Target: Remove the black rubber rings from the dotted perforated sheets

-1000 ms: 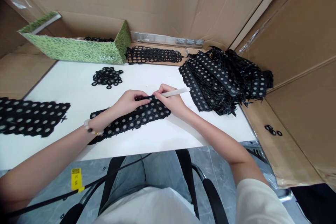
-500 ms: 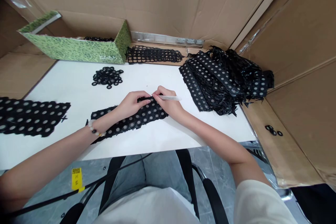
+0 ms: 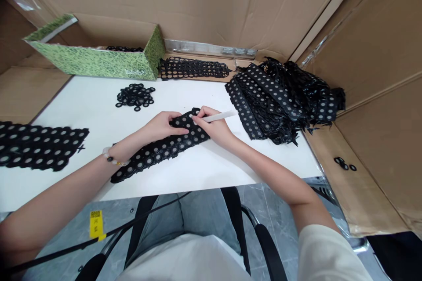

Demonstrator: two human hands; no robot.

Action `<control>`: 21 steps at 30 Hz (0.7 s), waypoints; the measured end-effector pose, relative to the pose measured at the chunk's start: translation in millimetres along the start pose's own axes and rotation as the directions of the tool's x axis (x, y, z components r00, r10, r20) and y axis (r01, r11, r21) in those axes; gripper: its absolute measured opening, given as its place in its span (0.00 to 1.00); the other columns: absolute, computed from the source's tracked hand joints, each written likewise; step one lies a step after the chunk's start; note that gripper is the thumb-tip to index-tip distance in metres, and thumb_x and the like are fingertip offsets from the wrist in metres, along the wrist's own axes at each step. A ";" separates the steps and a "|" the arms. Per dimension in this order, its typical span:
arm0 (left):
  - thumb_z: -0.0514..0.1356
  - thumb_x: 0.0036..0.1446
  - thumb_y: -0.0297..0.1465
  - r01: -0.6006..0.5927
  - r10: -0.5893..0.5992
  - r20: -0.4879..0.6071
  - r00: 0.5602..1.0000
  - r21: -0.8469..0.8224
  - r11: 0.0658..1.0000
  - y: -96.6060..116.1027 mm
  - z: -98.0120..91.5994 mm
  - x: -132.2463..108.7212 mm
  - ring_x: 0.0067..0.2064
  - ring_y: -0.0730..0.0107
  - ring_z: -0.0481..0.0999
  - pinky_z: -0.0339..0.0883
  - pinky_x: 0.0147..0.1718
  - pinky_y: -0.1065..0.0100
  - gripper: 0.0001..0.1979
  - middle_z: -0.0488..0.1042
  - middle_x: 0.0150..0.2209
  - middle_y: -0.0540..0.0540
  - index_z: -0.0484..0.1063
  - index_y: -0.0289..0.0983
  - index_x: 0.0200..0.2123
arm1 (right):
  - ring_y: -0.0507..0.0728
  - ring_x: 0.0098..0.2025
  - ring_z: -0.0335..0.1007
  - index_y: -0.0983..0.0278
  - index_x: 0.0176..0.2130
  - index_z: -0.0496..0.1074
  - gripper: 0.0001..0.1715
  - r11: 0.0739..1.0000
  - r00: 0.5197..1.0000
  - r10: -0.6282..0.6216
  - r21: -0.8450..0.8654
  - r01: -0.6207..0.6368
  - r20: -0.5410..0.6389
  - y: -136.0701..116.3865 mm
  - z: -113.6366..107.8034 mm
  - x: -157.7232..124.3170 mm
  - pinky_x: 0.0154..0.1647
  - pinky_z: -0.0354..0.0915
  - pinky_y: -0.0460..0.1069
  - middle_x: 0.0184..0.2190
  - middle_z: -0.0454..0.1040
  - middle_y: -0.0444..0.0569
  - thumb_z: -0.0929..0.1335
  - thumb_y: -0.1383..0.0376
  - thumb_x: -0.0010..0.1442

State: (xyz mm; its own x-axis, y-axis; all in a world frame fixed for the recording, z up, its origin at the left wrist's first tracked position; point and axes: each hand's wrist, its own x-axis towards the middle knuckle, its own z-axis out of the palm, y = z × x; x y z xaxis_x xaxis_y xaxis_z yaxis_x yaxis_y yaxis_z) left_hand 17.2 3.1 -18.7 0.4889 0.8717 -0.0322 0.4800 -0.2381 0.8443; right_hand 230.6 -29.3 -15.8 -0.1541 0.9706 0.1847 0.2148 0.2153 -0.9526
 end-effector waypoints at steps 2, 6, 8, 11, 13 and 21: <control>0.68 0.46 0.46 0.026 -0.026 0.006 1.000 0.053 0.998 -1.4 2.0 -1.0 0.30 0.65 0.72 0.62 0.30 0.66 0.18 0.77 0.26 0.50 0.73 0.38 0.25 | 0.53 0.28 0.58 0.60 0.25 0.66 0.18 0.999 1.000 -0.019 -0.037 0.019 0.009 -1.3 0.4 -1.5 0.32 0.56 0.49 0.23 0.66 0.41 0.72 0.54 0.59; 0.65 0.50 0.47 0.007 -0.007 -0.004 1.000 0.058 0.998 -2.6 6.0 -2.1 0.27 0.67 0.69 0.59 0.29 0.67 0.18 0.73 0.23 0.52 0.72 0.37 0.23 | 0.53 0.28 0.59 0.60 0.27 0.66 0.16 0.990 0.996 -0.069 -0.118 0.075 0.057 -2.1 -1.6 -2.7 0.32 0.56 0.50 0.24 0.68 0.42 0.70 0.56 0.61; 0.63 0.52 0.45 -0.009 0.009 -0.008 1.000 0.076 0.997 -2.5 8.5 -2.1 0.27 0.68 0.68 0.58 0.29 0.66 0.18 0.71 0.21 0.52 0.71 0.37 0.22 | 0.53 0.28 0.60 0.60 0.27 0.66 0.15 0.980 0.992 -0.097 -0.164 0.110 0.086 -1.0 -1.8 -2.5 0.32 0.56 0.50 0.24 0.68 0.42 0.70 0.58 0.61; 0.62 0.53 0.42 -0.050 0.058 -0.058 0.997 0.120 0.992 -2.4 12.7 -2.3 0.29 0.64 0.70 0.61 0.32 0.64 0.15 0.71 0.22 0.51 0.71 0.38 0.22 | 0.53 0.28 0.60 0.60 0.27 0.65 0.14 0.962 0.987 -0.127 -0.229 0.147 0.100 1.8 0.5 -2.0 0.31 0.56 0.50 0.25 0.69 0.42 0.69 0.59 0.61; 0.62 0.53 0.41 -0.069 0.085 -0.113 0.990 0.145 0.987 -2.8 15.2 -2.8 0.33 0.61 0.71 0.63 0.35 0.63 0.14 0.71 0.23 0.50 0.71 0.39 0.22 | 0.53 0.28 0.59 0.60 0.27 0.64 0.14 0.956 0.988 -0.134 -0.251 0.150 0.081 3.5 2.8 -1.9 0.31 0.56 0.50 0.24 0.68 0.42 0.69 0.59 0.61; 0.65 0.50 0.43 -0.103 0.115 -0.129 0.985 0.095 0.990 -4.4 14.5 -2.6 0.35 0.60 0.74 0.69 0.39 0.61 0.14 0.72 0.25 0.49 0.73 0.39 0.23 | 0.53 0.27 0.57 0.59 0.27 0.63 0.15 0.966 0.992 -0.126 -0.223 0.130 0.029 3.9 5.7 -3.8 0.30 0.55 0.50 0.23 0.65 0.42 0.68 0.57 0.62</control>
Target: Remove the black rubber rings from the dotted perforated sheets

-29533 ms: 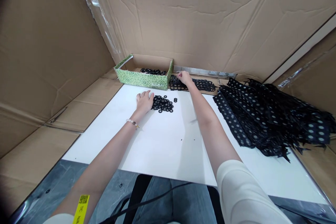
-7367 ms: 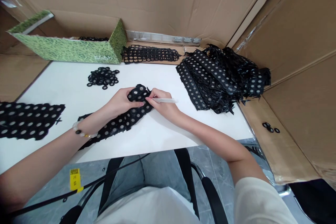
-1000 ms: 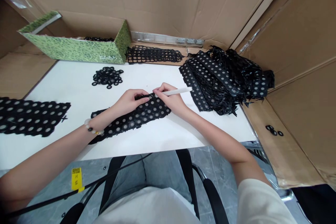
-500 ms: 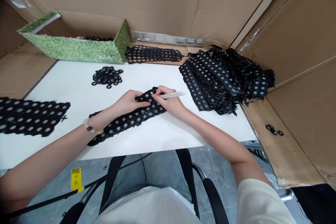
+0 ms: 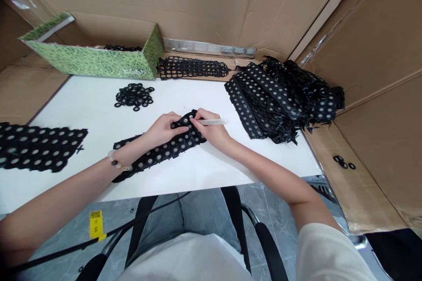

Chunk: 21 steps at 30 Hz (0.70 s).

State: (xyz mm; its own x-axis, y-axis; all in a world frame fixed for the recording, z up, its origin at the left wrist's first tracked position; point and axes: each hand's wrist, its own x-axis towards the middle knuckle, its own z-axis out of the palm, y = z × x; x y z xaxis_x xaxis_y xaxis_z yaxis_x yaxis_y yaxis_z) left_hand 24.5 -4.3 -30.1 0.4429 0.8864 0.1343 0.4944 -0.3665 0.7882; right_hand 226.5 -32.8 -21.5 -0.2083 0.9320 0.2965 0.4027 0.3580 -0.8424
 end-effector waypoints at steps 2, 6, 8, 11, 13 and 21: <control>0.65 0.50 0.42 -0.006 0.006 0.014 1.000 -0.006 1.000 0.8 -1.0 0.5 0.35 0.60 0.74 0.69 0.39 0.61 0.14 0.72 0.25 0.49 0.73 0.39 0.23 | 0.53 0.27 0.57 0.59 0.27 0.63 0.16 1.000 1.000 -0.003 0.014 0.003 -0.004 0.8 0.3 -0.3 0.30 0.55 0.50 0.23 0.65 0.41 0.68 0.57 0.62; 0.66 0.50 0.42 -0.017 0.018 0.028 0.999 -0.024 1.000 3.1 -2.0 0.8 0.36 0.60 0.74 0.68 0.39 0.62 0.14 0.73 0.25 0.49 0.73 0.38 0.23 | 0.53 0.27 0.58 0.59 0.27 0.63 0.17 1.000 1.000 -0.001 0.031 0.001 -0.011 3.5 1.5 -0.1 0.31 0.56 0.50 0.23 0.65 0.41 0.68 0.55 0.63; 0.66 0.50 0.42 0.000 0.002 0.051 0.999 -0.040 0.999 3.8 -3.7 1.2 0.34 0.61 0.74 0.68 0.38 0.62 0.14 0.74 0.25 0.50 0.74 0.38 0.23 | 0.53 0.27 0.59 0.59 0.27 0.63 0.18 0.999 1.000 -0.003 0.044 0.003 -0.009 4.7 0.9 1.0 0.31 0.56 0.50 0.23 0.66 0.41 0.69 0.54 0.63; 0.65 0.51 0.44 0.058 -0.051 0.088 0.995 -0.069 0.996 4.2 -9.9 2.8 0.33 0.62 0.74 0.67 0.36 0.64 0.15 0.75 0.25 0.51 0.75 0.37 0.24 | 0.54 0.28 0.60 0.60 0.27 0.65 0.18 0.991 0.999 0.030 0.133 -0.027 -0.023 4.4 -2.8 3.6 0.32 0.57 0.50 0.23 0.66 0.41 0.70 0.53 0.61; 0.65 0.50 0.45 0.085 -0.078 0.079 0.994 -0.092 0.992 4.5 -15.3 4.1 0.33 0.61 0.74 0.67 0.36 0.64 0.16 0.77 0.27 0.50 0.76 0.37 0.26 | 0.53 0.27 0.59 0.60 0.26 0.64 0.18 0.970 0.996 0.088 0.229 -0.080 -0.029 2.4 -6.2 5.4 0.32 0.57 0.50 0.23 0.66 0.41 0.71 0.54 0.59; 0.73 0.41 0.46 0.213 -0.195 0.160 0.968 -0.107 0.971 8.4 -22.3 6.4 0.34 0.63 0.75 0.66 0.36 0.66 0.22 0.80 0.32 0.49 0.80 0.36 0.34 | 0.51 0.26 0.55 0.61 0.25 0.65 0.16 0.963 0.995 0.098 0.252 -0.095 0.000 -6.8 -7.5 4.2 0.31 0.53 0.49 0.22 0.64 0.39 0.72 0.57 0.58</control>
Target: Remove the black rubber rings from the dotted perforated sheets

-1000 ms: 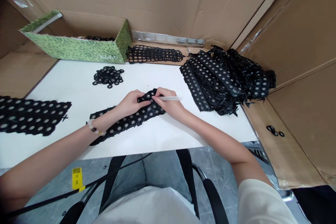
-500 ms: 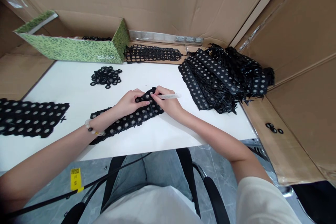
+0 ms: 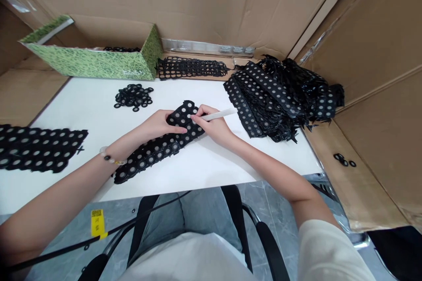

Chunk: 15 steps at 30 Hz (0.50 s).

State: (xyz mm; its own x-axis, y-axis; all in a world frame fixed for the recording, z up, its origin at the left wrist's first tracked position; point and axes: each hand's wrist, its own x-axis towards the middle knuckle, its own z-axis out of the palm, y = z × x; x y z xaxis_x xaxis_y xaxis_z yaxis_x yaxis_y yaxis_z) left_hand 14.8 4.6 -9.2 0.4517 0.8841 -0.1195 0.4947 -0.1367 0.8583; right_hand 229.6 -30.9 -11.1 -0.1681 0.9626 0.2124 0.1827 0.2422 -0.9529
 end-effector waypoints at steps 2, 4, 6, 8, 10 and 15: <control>0.74 0.37 0.45 0.068 -0.068 0.030 0.997 0.007 0.998 0.9 1.6 -1.2 0.31 0.65 0.73 0.64 0.33 0.66 0.21 0.78 0.28 0.50 0.78 0.35 0.29 | 0.51 0.26 0.55 0.61 0.26 0.65 0.16 1.000 1.000 -0.013 -0.013 0.013 0.017 -1.0 1.6 -1.5 0.31 0.53 0.49 0.21 0.64 0.39 0.71 0.57 0.58; 0.74 0.37 0.45 0.102 -0.101 0.057 0.993 -0.018 0.995 1.4 3.5 -2.9 0.29 0.67 0.71 0.63 0.30 0.67 0.19 0.75 0.25 0.51 0.76 0.36 0.25 | 0.51 0.26 0.55 0.61 0.26 0.66 0.16 1.000 0.999 -0.013 -0.025 0.014 0.040 -2.1 2.2 -2.7 0.30 0.52 0.49 0.21 0.64 0.39 0.71 0.57 0.59; 0.73 0.39 0.44 0.101 -0.098 0.061 0.993 -0.051 0.994 1.4 5.4 -4.6 0.28 0.68 0.70 0.62 0.30 0.67 0.19 0.74 0.24 0.51 0.75 0.36 0.24 | 0.51 0.25 0.55 0.61 0.26 0.65 0.16 0.999 0.998 -0.013 -0.040 0.016 0.054 -3.4 1.3 -3.2 0.30 0.52 0.49 0.21 0.64 0.39 0.71 0.58 0.59; 0.72 0.40 0.44 0.084 -0.081 0.046 0.996 -0.056 0.995 0.8 7.0 -5.3 0.28 0.68 0.70 0.62 0.30 0.67 0.18 0.74 0.25 0.51 0.74 0.36 0.23 | 0.51 0.26 0.55 0.61 0.25 0.65 0.15 0.998 0.998 -0.024 -0.057 0.027 0.056 -4.4 -0.3 -3.1 0.30 0.52 0.49 0.21 0.64 0.39 0.71 0.59 0.59; 0.71 0.40 0.44 0.064 -0.063 0.032 0.997 -0.032 0.997 0.0 8.0 -4.8 0.29 0.68 0.70 0.62 0.31 0.67 0.18 0.74 0.25 0.51 0.74 0.36 0.22 | 0.51 0.26 0.56 0.61 0.25 0.64 0.15 0.996 0.998 -0.033 -0.077 0.038 0.058 -5.0 -1.9 -2.7 0.30 0.52 0.49 0.21 0.64 0.39 0.70 0.60 0.58; 0.69 0.42 0.45 0.014 -0.014 0.025 1.000 0.008 1.000 -0.3 8.2 -2.5 0.31 0.66 0.71 0.64 0.34 0.67 0.18 0.75 0.25 0.51 0.74 0.36 0.23 | 0.51 0.25 0.56 0.61 0.24 0.64 0.15 0.993 0.997 -0.042 -0.107 0.049 0.065 -3.5 -2.5 -2.2 0.30 0.52 0.49 0.20 0.64 0.39 0.70 0.61 0.57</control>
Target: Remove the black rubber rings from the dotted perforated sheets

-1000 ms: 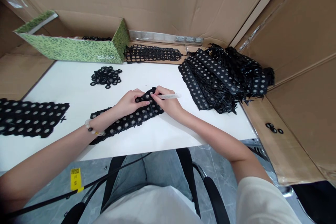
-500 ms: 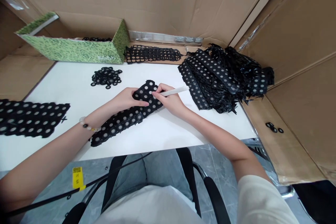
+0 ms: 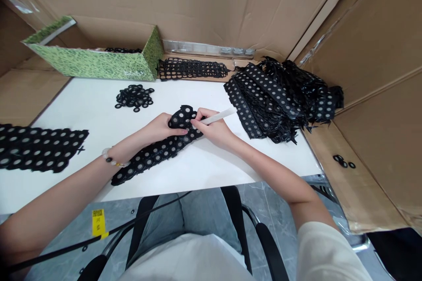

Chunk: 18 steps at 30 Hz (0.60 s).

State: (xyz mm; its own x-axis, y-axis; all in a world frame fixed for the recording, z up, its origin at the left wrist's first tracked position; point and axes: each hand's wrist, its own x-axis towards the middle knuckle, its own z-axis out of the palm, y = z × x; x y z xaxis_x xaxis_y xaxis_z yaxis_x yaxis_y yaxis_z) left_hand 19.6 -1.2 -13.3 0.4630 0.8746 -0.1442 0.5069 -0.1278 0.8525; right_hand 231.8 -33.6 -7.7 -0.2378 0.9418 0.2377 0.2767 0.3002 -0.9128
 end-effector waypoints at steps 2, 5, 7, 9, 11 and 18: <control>0.69 0.43 0.45 -0.017 0.017 0.003 1.000 0.004 1.000 0.9 0.3 0.0 0.31 0.65 0.72 0.65 0.35 0.66 0.18 0.75 0.26 0.51 0.74 0.36 0.23 | 0.51 0.25 0.56 0.61 0.25 0.65 0.15 1.000 1.000 -0.011 -0.011 0.011 -0.008 0.8 0.9 -0.2 0.30 0.52 0.49 0.20 0.65 0.39 0.70 0.60 0.58; 0.67 0.44 0.44 -0.043 0.043 -0.007 0.999 0.005 0.999 1.5 1.8 -0.5 0.32 0.64 0.73 0.66 0.36 0.65 0.16 0.76 0.26 0.51 0.74 0.36 0.24 | 0.51 0.26 0.57 0.61 0.25 0.65 0.14 0.998 0.999 -0.031 -0.049 0.030 -0.010 1.0 1.9 -0.9 0.30 0.52 0.49 0.21 0.66 0.40 0.70 0.61 0.59; 0.67 0.44 0.44 -0.058 0.058 -0.015 0.998 0.004 0.998 1.0 3.0 -0.6 0.32 0.63 0.73 0.67 0.37 0.65 0.16 0.76 0.26 0.51 0.74 0.36 0.23 | 0.51 0.26 0.58 0.61 0.25 0.64 0.14 0.997 0.999 -0.041 -0.068 0.040 -0.008 0.6 2.2 -1.5 0.30 0.53 0.49 0.22 0.67 0.41 0.70 0.61 0.59; 0.66 0.44 0.44 -0.067 0.067 -0.016 0.998 0.003 0.998 0.4 3.8 -0.5 0.32 0.63 0.73 0.68 0.37 0.65 0.16 0.76 0.26 0.51 0.73 0.36 0.23 | 0.52 0.26 0.58 0.61 0.25 0.64 0.14 0.997 0.999 -0.033 -0.064 0.033 -0.007 0.1 2.2 -2.1 0.30 0.53 0.49 0.22 0.67 0.41 0.69 0.61 0.59; 0.66 0.44 0.45 -0.070 0.070 -0.014 0.997 0.005 0.998 0.2 4.0 -0.3 0.33 0.62 0.73 0.68 0.37 0.65 0.16 0.77 0.27 0.50 0.74 0.36 0.24 | 0.52 0.26 0.57 0.61 0.25 0.64 0.14 0.999 1.000 -0.015 -0.048 0.015 -0.009 0.1 1.9 -2.3 0.30 0.53 0.49 0.22 0.66 0.41 0.69 0.61 0.59; 0.67 0.44 0.44 -0.047 0.047 -0.020 0.999 -0.010 0.999 0.9 3.8 -1.0 0.34 0.61 0.74 0.68 0.39 0.64 0.15 0.77 0.28 0.50 0.75 0.37 0.25 | 0.51 0.26 0.56 0.61 0.25 0.65 0.15 0.999 1.000 -0.012 -0.034 0.011 -0.014 3.7 2.2 -2.1 0.29 0.52 0.49 0.22 0.65 0.40 0.70 0.59 0.59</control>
State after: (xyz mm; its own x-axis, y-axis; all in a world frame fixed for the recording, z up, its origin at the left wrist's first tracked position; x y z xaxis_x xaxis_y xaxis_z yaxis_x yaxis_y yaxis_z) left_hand 22.4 -3.9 -14.2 0.4718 0.8766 -0.0941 0.4770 -0.1641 0.8634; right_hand 231.2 -34.8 -12.3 -0.2276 0.9403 0.2530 0.3055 0.3156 -0.8984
